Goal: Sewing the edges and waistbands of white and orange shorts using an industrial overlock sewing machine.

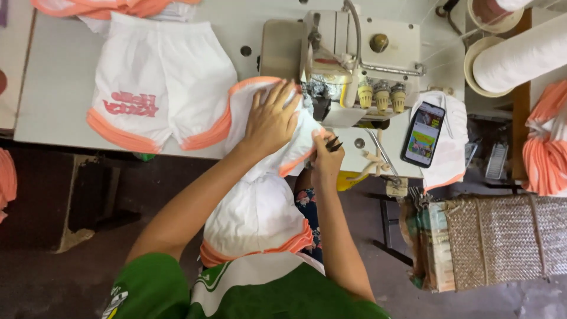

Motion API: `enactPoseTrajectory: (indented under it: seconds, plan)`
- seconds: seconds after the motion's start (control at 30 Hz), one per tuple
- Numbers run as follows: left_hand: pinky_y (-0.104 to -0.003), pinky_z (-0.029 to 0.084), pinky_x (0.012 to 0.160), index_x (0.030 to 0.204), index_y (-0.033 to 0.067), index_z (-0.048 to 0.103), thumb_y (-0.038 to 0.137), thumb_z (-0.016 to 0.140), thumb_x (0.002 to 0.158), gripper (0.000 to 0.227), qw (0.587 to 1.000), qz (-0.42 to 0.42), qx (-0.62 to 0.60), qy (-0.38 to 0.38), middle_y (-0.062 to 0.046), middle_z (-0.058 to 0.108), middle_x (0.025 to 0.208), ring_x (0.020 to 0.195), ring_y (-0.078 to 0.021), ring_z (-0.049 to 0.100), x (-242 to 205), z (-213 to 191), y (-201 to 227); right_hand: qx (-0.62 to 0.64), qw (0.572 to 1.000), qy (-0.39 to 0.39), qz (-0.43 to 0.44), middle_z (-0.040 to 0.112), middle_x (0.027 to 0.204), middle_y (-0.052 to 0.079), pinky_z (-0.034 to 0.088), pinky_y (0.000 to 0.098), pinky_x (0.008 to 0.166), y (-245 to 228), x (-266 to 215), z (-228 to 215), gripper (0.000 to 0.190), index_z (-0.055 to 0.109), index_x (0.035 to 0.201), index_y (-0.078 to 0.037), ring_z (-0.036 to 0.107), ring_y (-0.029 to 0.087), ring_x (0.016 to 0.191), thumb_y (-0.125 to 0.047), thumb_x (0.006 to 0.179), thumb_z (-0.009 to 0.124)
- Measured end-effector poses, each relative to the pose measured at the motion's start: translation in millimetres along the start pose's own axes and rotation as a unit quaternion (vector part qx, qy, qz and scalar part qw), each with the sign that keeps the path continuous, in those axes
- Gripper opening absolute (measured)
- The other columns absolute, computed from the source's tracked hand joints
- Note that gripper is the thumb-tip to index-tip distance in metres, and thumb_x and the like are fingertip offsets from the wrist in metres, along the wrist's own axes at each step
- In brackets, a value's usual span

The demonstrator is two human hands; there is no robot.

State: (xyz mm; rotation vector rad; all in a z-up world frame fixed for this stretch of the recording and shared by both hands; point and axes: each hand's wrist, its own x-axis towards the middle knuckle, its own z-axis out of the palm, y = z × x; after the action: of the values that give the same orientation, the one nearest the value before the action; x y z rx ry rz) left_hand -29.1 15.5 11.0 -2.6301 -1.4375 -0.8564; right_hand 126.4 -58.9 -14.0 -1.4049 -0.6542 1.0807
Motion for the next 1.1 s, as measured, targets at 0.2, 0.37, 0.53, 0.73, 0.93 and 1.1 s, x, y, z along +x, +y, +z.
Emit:
enactPoseTrajectory:
  seconds: [0.2,0.37,0.53,0.73,0.93,1.1]
  plan:
    - [-0.06,0.017,0.119,0.14,0.0,0.059,0.028,0.046,0.106,0.046,0.998,-0.024,-0.003,-0.063,-0.019,0.05,0.155,0.153,-0.0296,0.032,4.6,-1.6,7.2,0.06,0.998,0.019,-0.027,0.051,0.052,0.0,0.032,0.0184,0.04,5.9,-8.0,-3.8,0.016,0.063,0.097,-0.003,0.044,0.005,0.035,-0.015,0.095,0.073]
    - [-0.061,0.016,0.12,0.136,0.0014,0.063,0.021,0.042,0.106,0.042,0.994,-0.015,-0.031,-0.1,-0.019,0.055,0.151,0.15,-0.0305,0.039,21.6,6.9,-21.4,0.014,0.994,0.032,-0.101,0.056,0.062,-0.005,0.037,0.0141,0.044,-18.7,-23.0,27.6,0.02,0.06,0.114,-0.006,0.048,0.001,0.044,-0.013,0.097,0.069]
    - [-0.062,0.013,0.121,0.158,0.0002,0.032,0.02,0.039,0.104,0.059,0.978,0.031,-0.01,-0.204,-0.014,0.029,0.167,0.155,-0.0293,0.019,64.5,-5.0,-56.2,-0.229,0.92,-0.144,-0.285,0.053,0.062,0.001,0.038,0.0325,0.057,-64.3,0.3,86.6,0.008,0.054,0.097,-0.014,0.045,0.016,0.051,-0.007,0.096,0.05]
    - [-0.064,0.016,0.12,0.161,0.0048,0.029,0.021,0.039,0.103,0.061,0.985,-0.058,0.032,-0.159,-0.011,0.028,0.169,0.155,-0.0248,0.024,8.3,-44.4,-40.9,-0.267,0.92,-0.173,-0.23,0.054,0.072,-0.001,0.038,0.0307,0.062,-40.3,-29.1,30.3,0.007,0.057,0.086,-0.011,0.048,0.013,0.066,-0.009,0.092,0.055]
    - [-0.077,0.004,0.115,0.142,-0.0025,0.056,0.03,0.067,0.092,0.06,0.991,-0.059,-0.027,-0.116,-0.027,0.045,0.157,0.152,-0.0389,0.033,-14.7,-67.9,-33.6,-0.446,0.84,-0.286,-0.118,0.068,0.079,0.011,0.053,0.0528,0.074,-63.2,-40.1,-2.2,0.051,0.06,0.13,-0.019,0.067,0.04,0.076,-0.038,0.086,0.078]
    - [-0.081,0.023,0.105,0.131,0.0128,0.057,0.042,0.072,0.085,0.056,0.976,-0.145,-0.067,-0.149,-0.008,0.063,0.116,0.12,-0.031,0.057,-15.2,-36.6,-73.4,-0.534,0.752,-0.207,-0.327,0.058,0.084,0.001,0.055,0.0451,0.066,-71.2,20.0,6.8,0.031,0.069,0.122,-0.03,0.067,0.032,0.074,-0.026,0.091,0.073]
